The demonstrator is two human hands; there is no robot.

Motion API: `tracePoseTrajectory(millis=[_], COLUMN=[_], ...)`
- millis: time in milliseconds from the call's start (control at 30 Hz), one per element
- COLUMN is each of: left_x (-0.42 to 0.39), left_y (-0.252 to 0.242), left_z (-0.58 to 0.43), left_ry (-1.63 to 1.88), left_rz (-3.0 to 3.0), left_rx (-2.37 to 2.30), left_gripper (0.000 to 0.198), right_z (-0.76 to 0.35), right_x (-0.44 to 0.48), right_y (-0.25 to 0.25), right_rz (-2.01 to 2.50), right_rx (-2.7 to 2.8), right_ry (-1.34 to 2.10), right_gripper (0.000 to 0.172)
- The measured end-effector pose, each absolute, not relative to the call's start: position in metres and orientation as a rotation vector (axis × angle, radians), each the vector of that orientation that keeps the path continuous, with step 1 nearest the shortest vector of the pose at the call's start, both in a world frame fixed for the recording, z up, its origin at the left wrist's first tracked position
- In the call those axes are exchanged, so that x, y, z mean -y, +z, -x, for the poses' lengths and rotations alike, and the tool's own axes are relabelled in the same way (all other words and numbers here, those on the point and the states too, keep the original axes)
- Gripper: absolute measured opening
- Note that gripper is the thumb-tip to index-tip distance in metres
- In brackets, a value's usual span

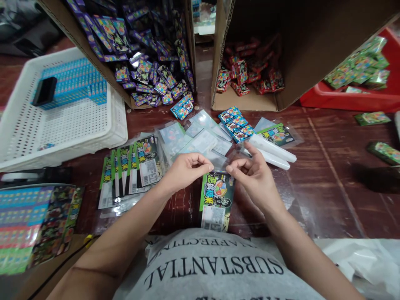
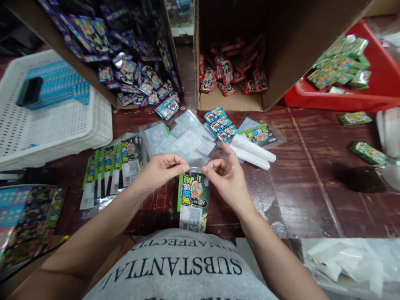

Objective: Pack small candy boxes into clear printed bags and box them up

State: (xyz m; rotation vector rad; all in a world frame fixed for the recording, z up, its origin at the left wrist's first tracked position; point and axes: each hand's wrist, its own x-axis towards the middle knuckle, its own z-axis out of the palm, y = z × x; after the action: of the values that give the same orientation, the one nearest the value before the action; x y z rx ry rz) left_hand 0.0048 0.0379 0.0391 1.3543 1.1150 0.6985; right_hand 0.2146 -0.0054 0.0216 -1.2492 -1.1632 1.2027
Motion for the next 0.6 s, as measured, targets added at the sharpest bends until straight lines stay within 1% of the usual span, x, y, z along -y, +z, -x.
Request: tracePoseTrajectory(millis=[67,133,200,300,367,500,600], left_x=[-0.036,-0.031,-0.027,-0.025,-0.024,-0.022,-0.021], left_y=[0.039,0.037,0.034,0.031,0.032,0.035,0.036], left_z=[-0.001,0.001,0.001,-0.002,-0.005,-0.01,-0.011], left_ry=[0.666,0.66,0.682,0.719,0.725,0.728,0.741], left_rz=[-1.333,-1.303,-1.293,-1.319,-1.339,-1.362,-1.357], left_rx=[-1.078,-1.034,-1.006,-1.01,-1.022,-1.034,-1.026], left_gripper=[0.014,0.015,0.019,0.015,0.013,0.013,0.014], right_z=[-0.217,-0.223,-0.232,-0.245,-0.25,-0.246,-0.239], right_x=[0.009,0.014,0.016,0.01,0.001,-0.012,-0.013], right_y=[0.021,0.023,0.027,0.042,0.053,0.063,0.055], right_rz=[1.249,1.239,1.227,1.245,1.226,1.145,1.195], right_rx=[1.179,1.2,1.257,1.439,1.603,1.888,1.973], right_ry=[1.203,1.213,1.22,1.174,1.157,1.223,1.122], right_gripper=[0.076,0.071,0.059,0.033,0.021,0.017,0.014])
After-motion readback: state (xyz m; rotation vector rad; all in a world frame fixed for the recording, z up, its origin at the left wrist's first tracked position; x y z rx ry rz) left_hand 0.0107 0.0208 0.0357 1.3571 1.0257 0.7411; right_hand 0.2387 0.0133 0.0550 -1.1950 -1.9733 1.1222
